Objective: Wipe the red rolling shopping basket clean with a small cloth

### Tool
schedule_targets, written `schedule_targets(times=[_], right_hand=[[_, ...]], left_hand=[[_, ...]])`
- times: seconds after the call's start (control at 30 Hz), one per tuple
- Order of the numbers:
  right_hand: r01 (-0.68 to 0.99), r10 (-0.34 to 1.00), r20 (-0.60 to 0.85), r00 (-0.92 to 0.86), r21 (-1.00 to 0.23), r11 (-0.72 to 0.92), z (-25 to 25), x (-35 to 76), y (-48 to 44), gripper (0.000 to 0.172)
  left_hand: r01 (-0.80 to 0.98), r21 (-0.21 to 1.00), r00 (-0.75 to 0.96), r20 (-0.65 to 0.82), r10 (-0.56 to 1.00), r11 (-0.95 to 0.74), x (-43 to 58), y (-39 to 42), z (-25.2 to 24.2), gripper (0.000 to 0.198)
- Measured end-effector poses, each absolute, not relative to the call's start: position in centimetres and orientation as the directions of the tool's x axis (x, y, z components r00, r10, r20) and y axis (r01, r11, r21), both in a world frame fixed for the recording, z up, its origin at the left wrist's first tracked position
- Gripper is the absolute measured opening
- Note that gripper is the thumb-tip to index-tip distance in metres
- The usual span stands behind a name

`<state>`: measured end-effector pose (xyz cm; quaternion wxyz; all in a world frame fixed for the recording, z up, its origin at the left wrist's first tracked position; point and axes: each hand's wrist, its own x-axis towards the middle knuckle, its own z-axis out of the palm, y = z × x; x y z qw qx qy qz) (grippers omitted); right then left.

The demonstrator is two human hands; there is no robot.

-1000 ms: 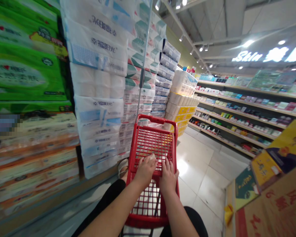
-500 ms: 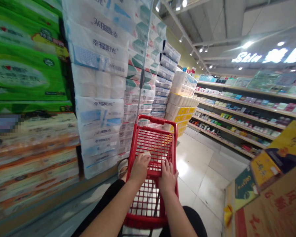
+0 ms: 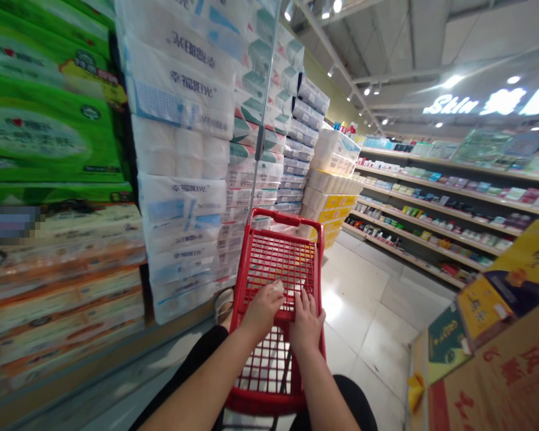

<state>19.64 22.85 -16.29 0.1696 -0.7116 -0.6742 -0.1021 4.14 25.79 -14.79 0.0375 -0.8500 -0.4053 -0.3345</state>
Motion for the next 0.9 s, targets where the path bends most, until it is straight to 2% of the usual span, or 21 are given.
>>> schedule_targets(times=[0.07,0.2,0.23,0.37,0.53,0.67,0.7,0.83,0.9], right_hand=[[0.993,0.923,0.380,0.068,-0.111,-0.027,-16.27,19.68,22.77,0.064],[0.992,0.925,0.375,0.063,-0.126,-0.016,-16.14,19.64,22.72,0.069],[0.992,0.928,0.367,0.066,-0.125,-0.021,-16.11,19.62,22.73,0.070],[0.991,0.928,0.365,0.080,-0.126,-0.036,-16.04,19.57,22.75,0.066],[0.989,0.924,0.376,0.068,-0.145,-0.014,-16.08,19.58,22.72,0.068],[0.990,0.922,0.381,0.076,-0.142,-0.023,-16.17,19.63,22.72,0.066],[0.990,0.922,0.380,0.079,-0.141,-0.027,-16.17,19.63,22.73,0.066],[0.990,0.922,0.379,0.073,-0.137,-0.022,-16.13,19.59,22.77,0.071],[0.991,0.922,0.380,0.071,-0.134,-0.021,-16.16,19.58,22.80,0.071]], left_hand=[[0.679,0.194,0.498,0.587,0.638,-0.708,4.19,25.69,-14.72,0.039],[0.825,0.297,0.243,0.581,0.777,-0.480,4.03,25.61,-14.38,0.046],[0.827,0.296,0.243,0.580,0.778,-0.478,4.02,25.58,-14.34,0.046],[0.699,0.216,0.478,0.567,0.671,-0.682,4.13,25.53,-14.48,0.042],[0.820,0.311,0.236,0.580,0.780,-0.480,4.01,25.86,-14.60,0.048],[0.714,0.252,0.447,0.555,0.702,-0.654,4.10,25.84,-14.62,0.043],[0.705,0.254,0.452,0.558,0.695,-0.662,4.08,25.82,-14.59,0.041],[0.810,0.323,0.234,0.586,0.775,-0.489,3.86,25.78,-14.43,0.045],[0.800,0.308,0.264,0.590,0.763,-0.515,3.85,25.79,-14.49,0.046]])
